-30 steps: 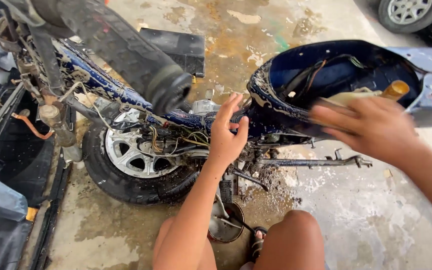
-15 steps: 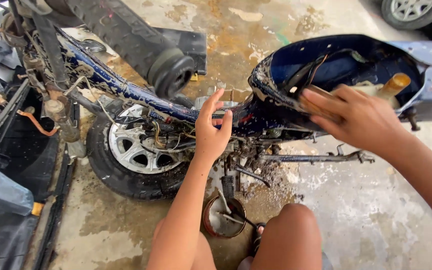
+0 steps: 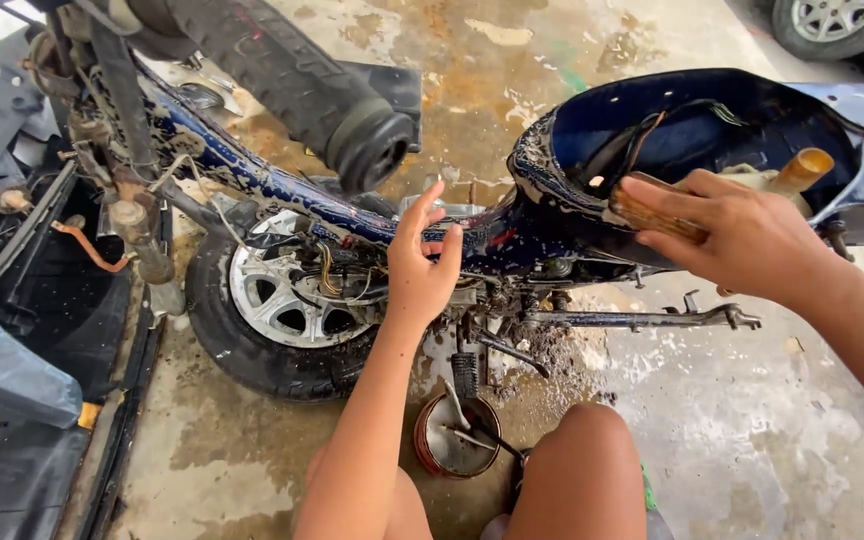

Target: The person scrubs the blue motorcycle's body panels and engine area using a brush and a cleaning solution from a bucket. They focus on the front fairing, the area around the fuel tank, and the engine casing, repeatedly dipping the brush into the bucket to apply more solution.

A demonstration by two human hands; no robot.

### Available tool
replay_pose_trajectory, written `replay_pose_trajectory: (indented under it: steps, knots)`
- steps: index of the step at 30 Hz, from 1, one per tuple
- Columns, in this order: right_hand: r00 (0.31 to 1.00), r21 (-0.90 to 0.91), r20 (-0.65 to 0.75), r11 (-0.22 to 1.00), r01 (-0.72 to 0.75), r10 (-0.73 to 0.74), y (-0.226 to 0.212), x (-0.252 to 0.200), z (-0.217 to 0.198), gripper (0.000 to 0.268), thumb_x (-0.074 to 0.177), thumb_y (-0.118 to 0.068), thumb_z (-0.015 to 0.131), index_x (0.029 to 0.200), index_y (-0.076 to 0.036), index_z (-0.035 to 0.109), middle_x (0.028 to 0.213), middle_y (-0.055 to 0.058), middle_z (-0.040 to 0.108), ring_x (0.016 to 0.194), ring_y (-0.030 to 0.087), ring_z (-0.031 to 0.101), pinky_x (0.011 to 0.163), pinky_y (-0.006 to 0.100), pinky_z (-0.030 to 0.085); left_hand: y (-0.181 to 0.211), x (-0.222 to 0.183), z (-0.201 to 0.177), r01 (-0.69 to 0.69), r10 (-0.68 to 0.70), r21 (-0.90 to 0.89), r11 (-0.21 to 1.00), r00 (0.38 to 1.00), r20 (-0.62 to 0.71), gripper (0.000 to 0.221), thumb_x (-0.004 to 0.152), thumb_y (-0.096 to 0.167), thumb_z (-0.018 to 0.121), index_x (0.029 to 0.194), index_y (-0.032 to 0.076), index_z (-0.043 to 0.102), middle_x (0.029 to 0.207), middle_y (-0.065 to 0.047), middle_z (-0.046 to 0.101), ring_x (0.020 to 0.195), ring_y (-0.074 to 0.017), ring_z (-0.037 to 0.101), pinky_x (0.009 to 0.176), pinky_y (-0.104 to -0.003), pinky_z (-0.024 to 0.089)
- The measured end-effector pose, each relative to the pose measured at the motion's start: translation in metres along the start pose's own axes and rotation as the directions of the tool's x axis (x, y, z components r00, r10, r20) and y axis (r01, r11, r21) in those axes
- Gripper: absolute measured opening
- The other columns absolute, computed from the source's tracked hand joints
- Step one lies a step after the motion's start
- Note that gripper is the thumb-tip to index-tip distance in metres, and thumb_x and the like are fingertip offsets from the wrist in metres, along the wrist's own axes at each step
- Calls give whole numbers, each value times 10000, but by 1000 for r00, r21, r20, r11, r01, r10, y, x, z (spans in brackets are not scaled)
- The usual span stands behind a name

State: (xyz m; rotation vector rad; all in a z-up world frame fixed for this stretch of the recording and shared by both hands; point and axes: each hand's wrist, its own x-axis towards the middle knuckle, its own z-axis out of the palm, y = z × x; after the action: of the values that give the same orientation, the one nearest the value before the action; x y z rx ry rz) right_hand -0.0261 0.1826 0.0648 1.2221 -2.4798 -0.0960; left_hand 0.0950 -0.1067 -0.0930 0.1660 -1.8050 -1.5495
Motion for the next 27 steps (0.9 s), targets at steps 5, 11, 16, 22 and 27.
replay_pose_trajectory:
  steps: [5,11,16,22,27]
  knots:
    - [992,-147,-62,984,96,-107,-62,70,50,569,969,-481,640,1522,-459,506,925,6,561,712,247,638,535,388,545,7,-11,11,-8,9,-15,1000,999,41,521,1022,108,597,1525,136,461,1496,-199,495,1299,-400,577,858,-430,634]
    - [988,-59,-97,992,111,-116,-43,32,21,596,904,-509,691,1484,-530,560,952,10,603,775,298,694,599,436,578,10,-11,8,-17,18,-15,1000,999,45,514,1035,113,589,1532,129,458,1509,-203,488,1294,-403,579,860,-439,628]
    - [997,-231,-72,972,-30,13,-12,4,10,520,912,-614,645,1430,-591,610,971,-85,597,858,190,696,661,325,573,2,-3,1,5,-5,-12,1000,999,35,532,1011,102,596,1527,139,468,1513,-184,497,1297,-394,581,865,-442,630]
    - [964,-212,-233,974,81,-131,-72,76,55,509,888,-597,676,1392,-594,610,885,-75,586,780,200,698,586,364,576,9,-10,2,-31,31,5,1000,998,46,535,1018,90,598,1534,128,463,1518,-197,495,1291,-409,582,856,-444,622]
    - [988,-149,-123,986,77,-96,-59,56,36,550,941,-540,636,1488,-498,585,930,25,575,813,306,701,657,431,593,15,-11,4,-10,9,17,1000,998,61,511,1029,98,594,1524,108,467,1509,-218,494,1304,-425,570,877,-453,617]
